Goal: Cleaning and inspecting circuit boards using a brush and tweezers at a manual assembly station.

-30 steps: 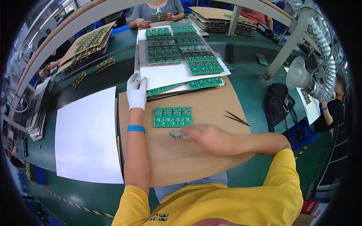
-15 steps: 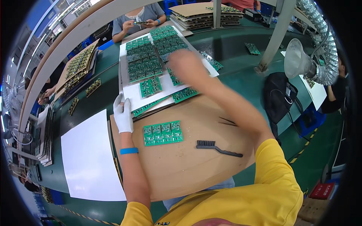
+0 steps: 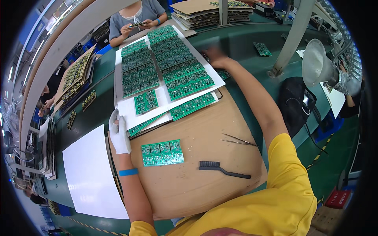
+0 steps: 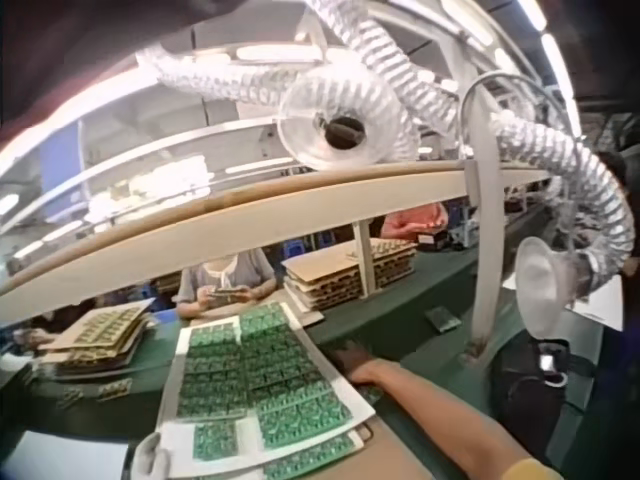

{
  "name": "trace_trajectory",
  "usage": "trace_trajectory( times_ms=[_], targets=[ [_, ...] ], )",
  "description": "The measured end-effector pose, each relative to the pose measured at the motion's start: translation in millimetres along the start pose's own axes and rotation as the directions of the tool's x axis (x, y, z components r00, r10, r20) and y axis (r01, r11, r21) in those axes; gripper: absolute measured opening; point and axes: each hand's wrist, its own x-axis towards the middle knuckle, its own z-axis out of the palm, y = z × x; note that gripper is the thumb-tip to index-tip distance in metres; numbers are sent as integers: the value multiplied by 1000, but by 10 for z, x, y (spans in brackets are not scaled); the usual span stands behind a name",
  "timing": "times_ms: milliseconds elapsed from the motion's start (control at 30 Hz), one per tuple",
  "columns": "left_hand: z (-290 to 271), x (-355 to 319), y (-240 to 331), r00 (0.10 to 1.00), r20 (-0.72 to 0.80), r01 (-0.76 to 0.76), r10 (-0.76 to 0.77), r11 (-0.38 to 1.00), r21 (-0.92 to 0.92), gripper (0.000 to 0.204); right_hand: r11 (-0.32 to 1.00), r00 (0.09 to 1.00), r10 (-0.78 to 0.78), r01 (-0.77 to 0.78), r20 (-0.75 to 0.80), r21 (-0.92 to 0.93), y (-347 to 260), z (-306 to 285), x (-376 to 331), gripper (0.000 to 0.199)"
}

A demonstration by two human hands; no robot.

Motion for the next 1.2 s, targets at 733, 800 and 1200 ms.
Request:
trace_trajectory(
  times_ms=[733,800,1200],
  targets=[
    [-151,153,-228,985,-87,-126,152,960,248,37,921,694,302,-390,-653,11,148,-915,-1019,53],
    [-113,137,-209,967,-86,-197,239,918,343,34,951,680,202,-308,-705,-25,62,-1017,-1140,42],
    [695,-1251,1495,737,488,-574,468,814,86,48,997,704,-18,-41,-710,-66,-573,-1311,-2368,24]
  ],
)
